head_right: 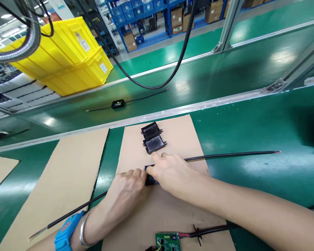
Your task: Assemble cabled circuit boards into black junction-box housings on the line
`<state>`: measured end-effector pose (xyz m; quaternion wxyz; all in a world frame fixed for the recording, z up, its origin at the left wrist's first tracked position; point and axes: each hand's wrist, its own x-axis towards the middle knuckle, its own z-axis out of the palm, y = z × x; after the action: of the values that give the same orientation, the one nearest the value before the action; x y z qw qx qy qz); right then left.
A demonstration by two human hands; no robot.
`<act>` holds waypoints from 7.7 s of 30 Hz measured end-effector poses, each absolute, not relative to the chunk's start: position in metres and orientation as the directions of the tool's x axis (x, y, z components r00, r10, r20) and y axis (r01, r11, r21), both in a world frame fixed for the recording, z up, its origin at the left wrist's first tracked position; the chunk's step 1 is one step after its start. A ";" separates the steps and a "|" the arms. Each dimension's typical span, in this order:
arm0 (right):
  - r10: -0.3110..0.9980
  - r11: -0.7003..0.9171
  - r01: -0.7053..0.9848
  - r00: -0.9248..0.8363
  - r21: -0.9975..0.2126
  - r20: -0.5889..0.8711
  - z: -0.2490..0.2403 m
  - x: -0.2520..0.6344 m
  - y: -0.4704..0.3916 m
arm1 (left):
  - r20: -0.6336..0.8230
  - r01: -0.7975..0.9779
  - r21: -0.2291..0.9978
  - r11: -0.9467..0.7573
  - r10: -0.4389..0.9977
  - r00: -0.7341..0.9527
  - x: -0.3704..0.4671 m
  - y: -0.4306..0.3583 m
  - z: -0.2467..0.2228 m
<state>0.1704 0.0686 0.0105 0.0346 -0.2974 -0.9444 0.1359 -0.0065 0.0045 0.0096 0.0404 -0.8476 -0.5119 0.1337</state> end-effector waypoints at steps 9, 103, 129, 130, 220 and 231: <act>0.573 0.763 0.573 -0.813 -0.298 -0.097 0.028 0.150 0.090 | -0.096 0.896 -0.036 -0.444 0.894 0.439 -0.022 0.012 0.019; 0.507 0.842 0.478 -0.859 -0.252 0.065 0.004 0.170 0.078 | 0.203 0.654 0.178 -0.736 0.677 0.707 -0.050 0.013 -0.012; 0.616 0.729 0.469 -0.768 -0.499 0.178 -0.005 0.196 0.082 | 0.050 0.654 0.476 -0.588 0.761 0.647 -0.057 0.045 0.008; 0.618 0.734 0.485 -0.768 -0.475 0.170 -0.005 0.198 0.082 | 0.056 0.657 0.471 -0.588 0.764 0.643 -0.057 0.043 0.007; 0.735 0.538 0.594 -0.677 -0.598 -0.011 0.030 0.226 -0.024 | -0.265 0.681 0.726 -0.101 0.872 0.411 0.012 -0.057 0.027; 0.544 0.838 0.546 -0.836 0.000 0.073 0.040 0.177 -0.015 | -0.441 0.252 0.894 0.371 0.827 0.349 0.006 -0.036 0.009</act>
<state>0.1773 -0.0152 0.0405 0.0350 -0.2844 -0.9580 -0.0105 0.0064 -0.0358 0.0095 -0.6404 -0.5143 -0.5245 -0.2242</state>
